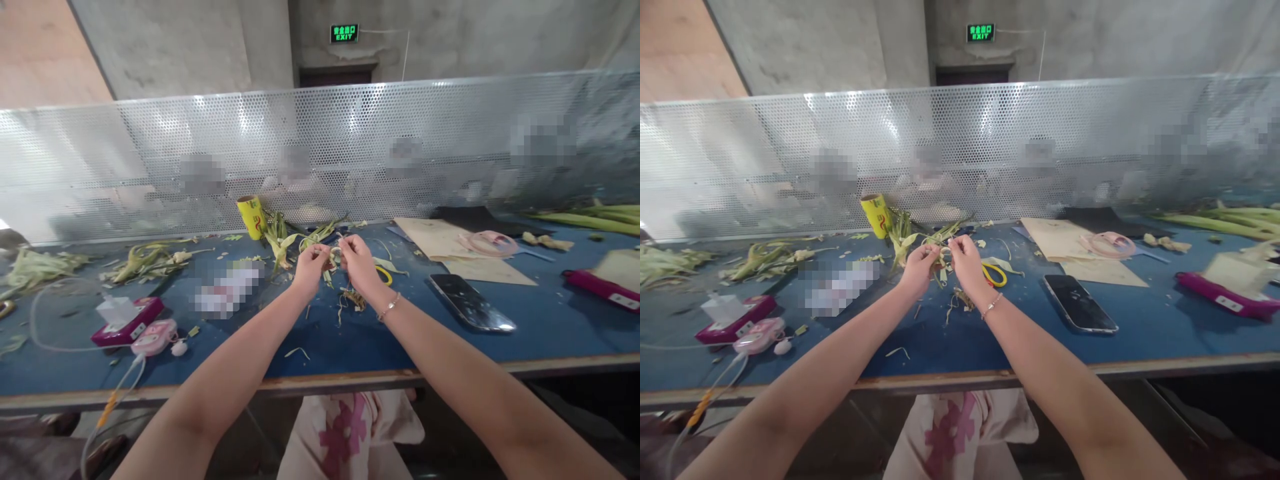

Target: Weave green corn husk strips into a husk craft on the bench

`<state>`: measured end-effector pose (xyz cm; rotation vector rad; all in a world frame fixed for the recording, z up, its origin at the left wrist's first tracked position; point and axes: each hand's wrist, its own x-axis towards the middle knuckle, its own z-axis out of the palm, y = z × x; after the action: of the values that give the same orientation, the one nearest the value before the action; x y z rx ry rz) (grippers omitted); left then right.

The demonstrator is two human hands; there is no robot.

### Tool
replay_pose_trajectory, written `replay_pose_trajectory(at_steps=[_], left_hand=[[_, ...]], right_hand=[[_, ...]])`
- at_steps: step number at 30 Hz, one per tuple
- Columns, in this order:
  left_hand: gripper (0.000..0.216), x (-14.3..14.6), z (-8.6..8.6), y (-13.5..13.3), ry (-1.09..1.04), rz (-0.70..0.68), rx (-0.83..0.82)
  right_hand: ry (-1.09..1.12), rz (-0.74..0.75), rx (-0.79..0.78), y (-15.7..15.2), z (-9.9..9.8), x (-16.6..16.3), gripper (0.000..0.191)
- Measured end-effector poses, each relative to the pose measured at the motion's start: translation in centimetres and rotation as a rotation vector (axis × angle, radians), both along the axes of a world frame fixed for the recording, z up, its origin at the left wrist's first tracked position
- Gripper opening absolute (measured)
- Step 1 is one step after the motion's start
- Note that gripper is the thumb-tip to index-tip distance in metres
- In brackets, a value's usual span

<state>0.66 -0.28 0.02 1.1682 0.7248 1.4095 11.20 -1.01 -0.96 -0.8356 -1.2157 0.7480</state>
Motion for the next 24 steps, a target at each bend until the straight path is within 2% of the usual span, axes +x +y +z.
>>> replay_pose_trajectory(at_steps=[6,11,18,24], left_hand=[[0.025,0.0,0.4,-0.6,-0.140,-0.050,-0.067],[0.018,0.1,0.4,-0.6,-0.266,-0.103,-0.180],[0.016,0.1,0.8,-0.3,-0.314,-0.043,-0.138],[0.016,0.1,1.2,-0.6,-0.261,-0.097,-0.126]], right_hand=[[0.165,0.022,-0.001,-0.8,0.5,-0.5,0.030],[0.232,0.078,-0.008,-0.9,0.6,-0.5,0.032],[0.052,0.174,-0.123,-0.5,0.2,-0.3,0.034],[-0.077,0.046,-0.143,0.5,-0.3,0.4,0.034]])
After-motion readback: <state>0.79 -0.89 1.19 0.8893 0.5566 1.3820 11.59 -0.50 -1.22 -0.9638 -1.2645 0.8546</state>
